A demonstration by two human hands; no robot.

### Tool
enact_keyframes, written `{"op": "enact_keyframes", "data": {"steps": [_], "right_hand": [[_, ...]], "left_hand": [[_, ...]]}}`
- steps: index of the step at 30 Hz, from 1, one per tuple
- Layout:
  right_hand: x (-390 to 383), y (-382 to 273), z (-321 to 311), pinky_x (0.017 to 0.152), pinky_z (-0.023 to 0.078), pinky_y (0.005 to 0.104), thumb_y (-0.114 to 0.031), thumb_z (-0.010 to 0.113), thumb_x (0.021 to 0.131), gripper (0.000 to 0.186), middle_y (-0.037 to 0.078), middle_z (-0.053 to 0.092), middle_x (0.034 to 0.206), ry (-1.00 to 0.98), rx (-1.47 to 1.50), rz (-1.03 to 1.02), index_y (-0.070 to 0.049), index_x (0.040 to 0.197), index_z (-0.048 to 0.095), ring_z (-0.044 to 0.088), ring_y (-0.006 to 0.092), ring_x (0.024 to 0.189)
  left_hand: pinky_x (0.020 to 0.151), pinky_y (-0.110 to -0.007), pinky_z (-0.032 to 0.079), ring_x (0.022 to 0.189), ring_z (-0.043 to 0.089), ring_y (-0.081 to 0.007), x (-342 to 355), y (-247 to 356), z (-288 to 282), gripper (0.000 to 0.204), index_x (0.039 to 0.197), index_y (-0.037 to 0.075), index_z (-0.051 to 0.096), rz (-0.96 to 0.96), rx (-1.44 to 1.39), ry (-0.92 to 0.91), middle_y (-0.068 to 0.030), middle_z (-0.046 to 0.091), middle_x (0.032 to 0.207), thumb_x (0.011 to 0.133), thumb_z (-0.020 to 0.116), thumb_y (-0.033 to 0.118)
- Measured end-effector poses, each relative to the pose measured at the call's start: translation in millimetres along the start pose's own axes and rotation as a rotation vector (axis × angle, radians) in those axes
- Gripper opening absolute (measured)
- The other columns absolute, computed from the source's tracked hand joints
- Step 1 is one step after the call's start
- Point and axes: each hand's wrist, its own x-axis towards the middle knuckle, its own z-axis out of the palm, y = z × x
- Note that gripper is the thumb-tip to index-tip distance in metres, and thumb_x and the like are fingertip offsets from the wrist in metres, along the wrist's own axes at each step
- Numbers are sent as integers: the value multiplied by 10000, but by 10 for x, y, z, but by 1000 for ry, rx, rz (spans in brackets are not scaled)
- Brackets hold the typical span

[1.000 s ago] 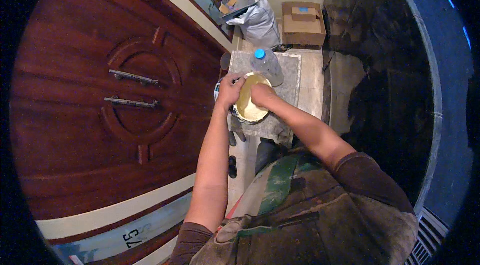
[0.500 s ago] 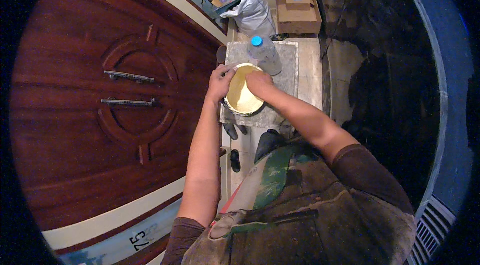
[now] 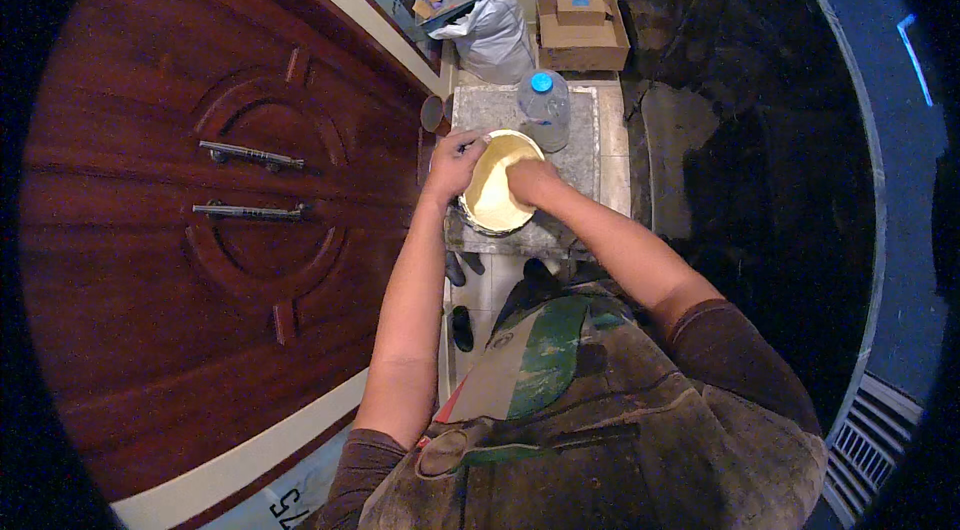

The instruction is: The person stirs a yellow substance in a bucket using a stick. They add water from a plastic bottle to the mixture and continue stirring. The person then picks up the bucket and walks away from the work area.

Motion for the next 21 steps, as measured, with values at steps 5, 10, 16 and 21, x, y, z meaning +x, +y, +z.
{"op": "enact_keyframes", "data": {"steps": [5,10,16,21], "right_hand": [[-29,-126,-10,736,567,461,-125,613,788,222,207,720,985,335,88,204,-16,943,728,710,367,870],[-43,-227,-54,746,564,476,-149,563,846,242,186,724,956,97,25,114,-25,975,727,713,349,875],[13,-229,-133,758,562,501,-151,566,842,266,187,722,973,-41,-48,114,-37,1030,716,709,360,894],[-78,-255,-158,794,561,477,-112,592,838,241,204,709,1030,52,-42,215,-35,1042,694,697,361,957]], "left_hand": [[872,-333,484,962,649,-253,13,-91,-40,270,1100,54,736,-7,-26,-20,-144,685,993,901,679,226],[881,-341,490,972,651,-256,-20,-80,-82,300,1074,-5,718,19,10,-42,-151,684,1049,905,672,239],[886,-350,485,986,647,-288,-11,-156,-54,285,1091,46,735,26,-15,-40,-160,681,1020,890,684,243],[898,-351,484,1010,648,-292,-10,-233,-56,286,1083,41,734,49,-43,-61,-164,683,1058,886,681,242]]}}
